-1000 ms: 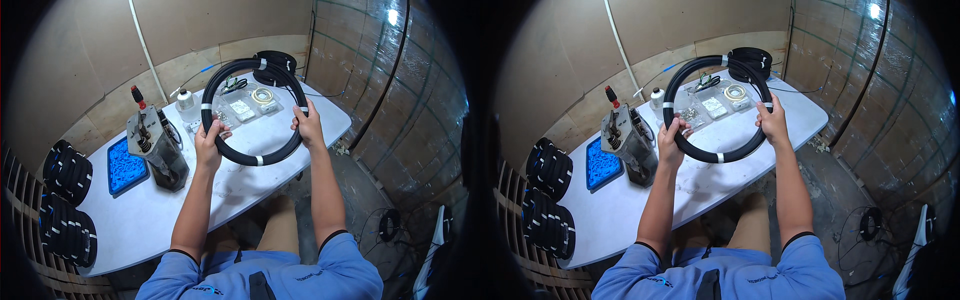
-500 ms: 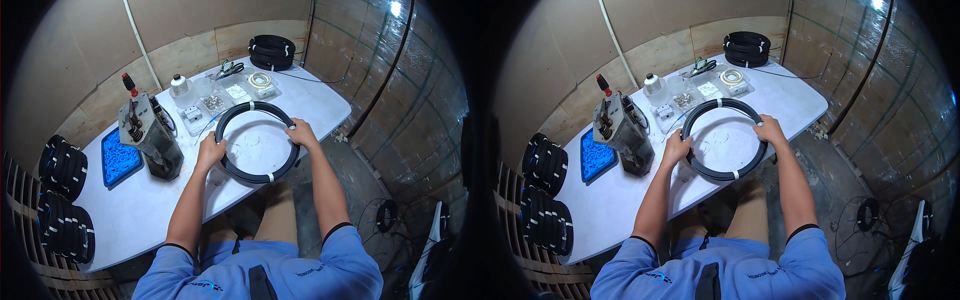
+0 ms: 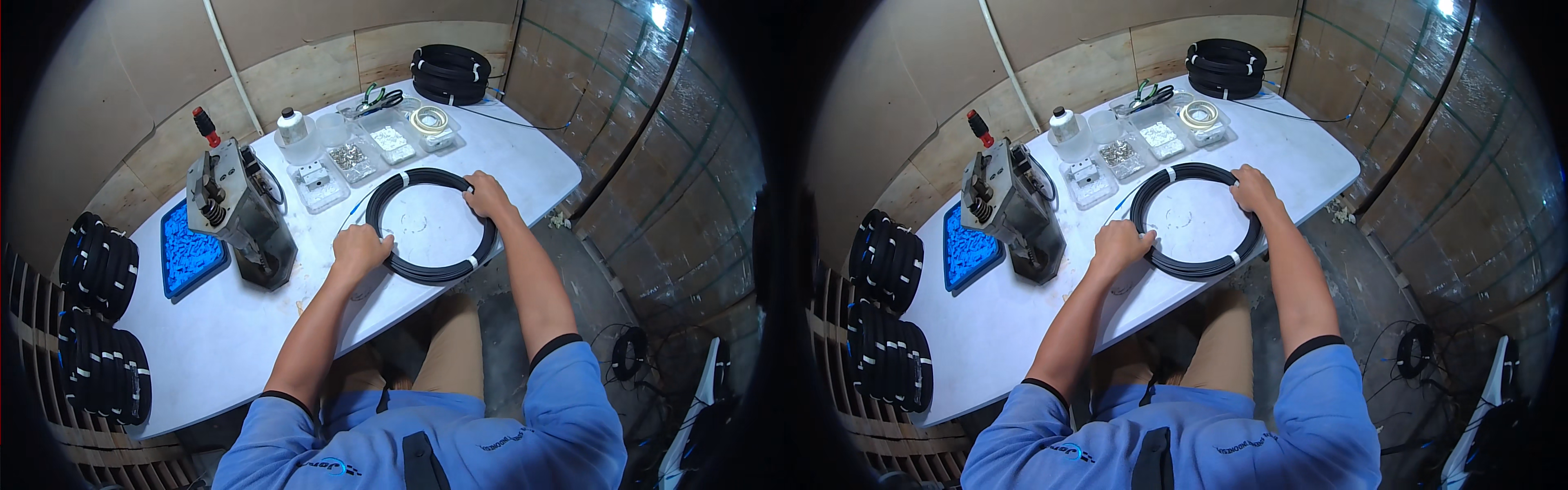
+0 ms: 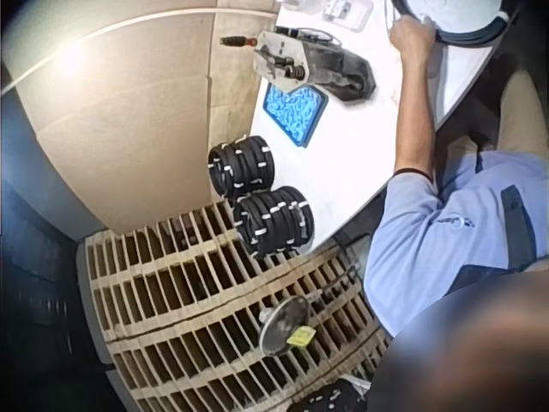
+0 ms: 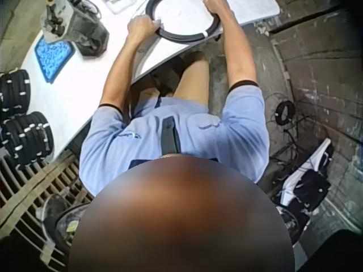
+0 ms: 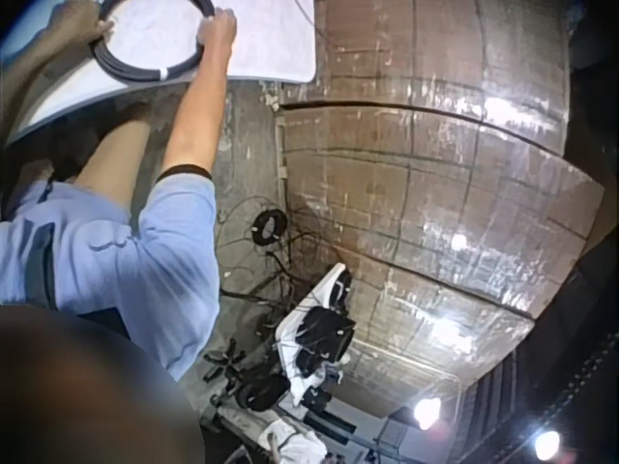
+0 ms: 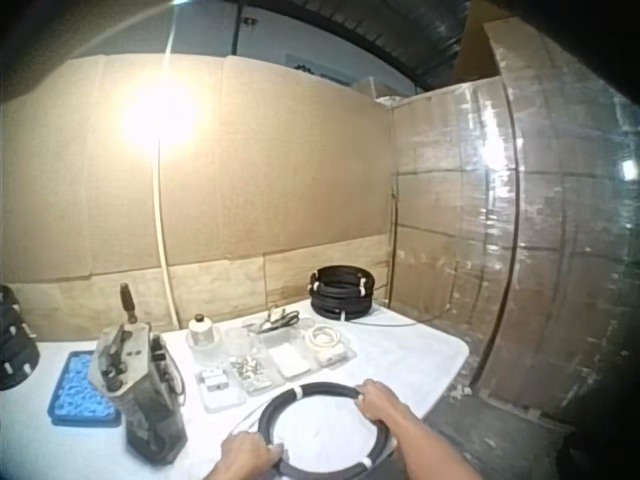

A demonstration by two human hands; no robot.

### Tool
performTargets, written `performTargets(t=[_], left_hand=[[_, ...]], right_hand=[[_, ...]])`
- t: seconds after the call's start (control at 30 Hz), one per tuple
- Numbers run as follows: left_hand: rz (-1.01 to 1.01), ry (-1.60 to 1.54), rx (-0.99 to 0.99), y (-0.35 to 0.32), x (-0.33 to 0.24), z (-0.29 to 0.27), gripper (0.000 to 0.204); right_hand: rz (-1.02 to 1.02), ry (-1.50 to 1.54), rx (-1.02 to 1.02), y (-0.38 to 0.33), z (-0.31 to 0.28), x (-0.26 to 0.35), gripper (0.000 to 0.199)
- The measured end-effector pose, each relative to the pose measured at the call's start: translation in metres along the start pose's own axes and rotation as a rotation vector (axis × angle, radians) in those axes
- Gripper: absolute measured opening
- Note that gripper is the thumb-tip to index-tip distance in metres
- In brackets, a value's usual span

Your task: Winding and processing wire coils using a terminal crimping machine.

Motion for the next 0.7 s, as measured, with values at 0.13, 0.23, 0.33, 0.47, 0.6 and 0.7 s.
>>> performTargets(t=[0.13, 0.23, 0.33, 0.47, 0.6, 0.7], left_hand=[[0.008, 0.068, 0.039, -0.009, -0.018, -0.011, 0.06], [0.019, 0.093, 0.02, -0.006, -0.022, -0.019, 0.055], [0.067, 0.089, -0.094, 0.007, -0.021, -0.03, 0.048], [0.098, 0.018, -0.165, 0.038, 0.001, -0.03, 0.048], [0.071, -0.076, -0.05, 0.058, 0.014, -0.006, 0.052], [0.054, -0.107, -0.009, 0.064, 0.022, 0.012, 0.055]], right_hand=[[-0.074, -0.049, 0.009, 0.013, 0.002, 0.004, 0.04], [-0.11, -0.065, 0.018, 0.017, 0.002, 0.008, 0.04], [-0.11, -0.06, 0.032, 0.017, 0.003, 0.006, 0.039], [-0.003, 0.051, 0.024, 0.011, 0.01, 0.006, 0.041], [0.069, 0.036, -0.021, 0.004, 0.011, 0.003, 0.045], [0.062, 0.015, -0.054, 0.001, 0.01, 0.002, 0.045]])
Point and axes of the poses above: each hand's wrist, its own y-axis towards the middle knuckle, its own z-axis out of the palm, x = y × z, the point moved 9 cm from there along y, towards the middle knuckle, and after that the axes turned 10 degrees about z, right-handed, at the moved point
